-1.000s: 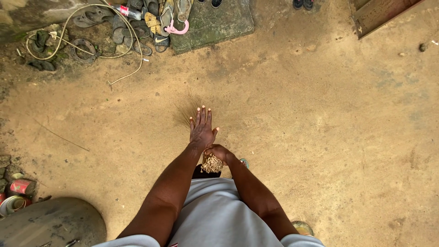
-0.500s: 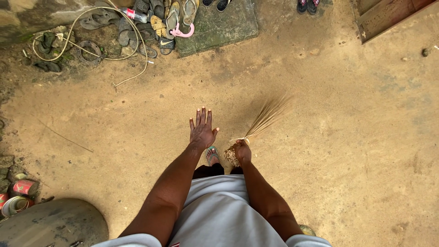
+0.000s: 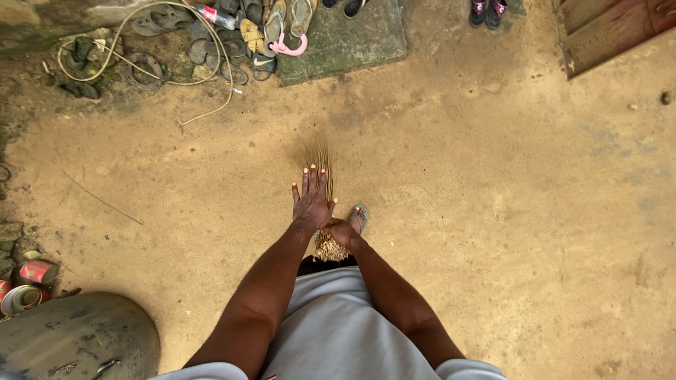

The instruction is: The person sweeps a dirt yard using a handheld broom, moving around a tire and a pink container. They continue sweeping across the ground toward a pile of debris and discarded bottles near a wall.

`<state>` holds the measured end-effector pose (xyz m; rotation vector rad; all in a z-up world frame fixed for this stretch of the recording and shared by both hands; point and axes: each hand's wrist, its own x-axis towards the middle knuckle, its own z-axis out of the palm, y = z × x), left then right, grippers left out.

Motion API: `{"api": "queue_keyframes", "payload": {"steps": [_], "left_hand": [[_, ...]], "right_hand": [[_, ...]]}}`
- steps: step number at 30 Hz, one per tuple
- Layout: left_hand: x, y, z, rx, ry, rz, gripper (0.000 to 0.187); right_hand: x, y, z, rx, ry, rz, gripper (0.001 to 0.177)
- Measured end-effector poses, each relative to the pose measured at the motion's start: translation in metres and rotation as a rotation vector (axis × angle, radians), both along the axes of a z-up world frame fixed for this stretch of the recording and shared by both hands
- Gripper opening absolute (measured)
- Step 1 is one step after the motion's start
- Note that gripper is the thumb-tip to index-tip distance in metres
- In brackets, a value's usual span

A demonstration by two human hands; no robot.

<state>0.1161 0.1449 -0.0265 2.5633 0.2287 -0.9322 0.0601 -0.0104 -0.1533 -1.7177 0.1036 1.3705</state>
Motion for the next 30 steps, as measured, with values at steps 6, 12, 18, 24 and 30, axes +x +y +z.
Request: {"api": "queue_keyframes", "payload": {"steps": [6,12,18,24,30], "left_hand": [[0.006,-0.002,0.001,0.016,-0.029,0.015,0.089],[0.017,-0.012,0.002,0.011,-0.004,0.02,0.088],[0.028,-0.016,0.008,0.006,0.022,0.033,0.087],[0.037,-0.021,0.001,0.026,0.026,0.014,0.088],[0.039,-0.022,-0.005,0.037,0.038,0.02,0.092]], "right_hand": [[-0.011,-0.049,-0.055,0.0,0.081,-0.159,0.029],[0.007,-0.099,-0.081,-0.234,0.018,-0.48,0.028],[0.015,-0.1,-0.101,-0.183,-0.267,-0.622,0.024],[0.029,-0.066,-0.08,0.757,0.029,-0.974,0.024],[0.053,-0.032,0.036,-0.12,0.004,-0.035,0.033]]}}
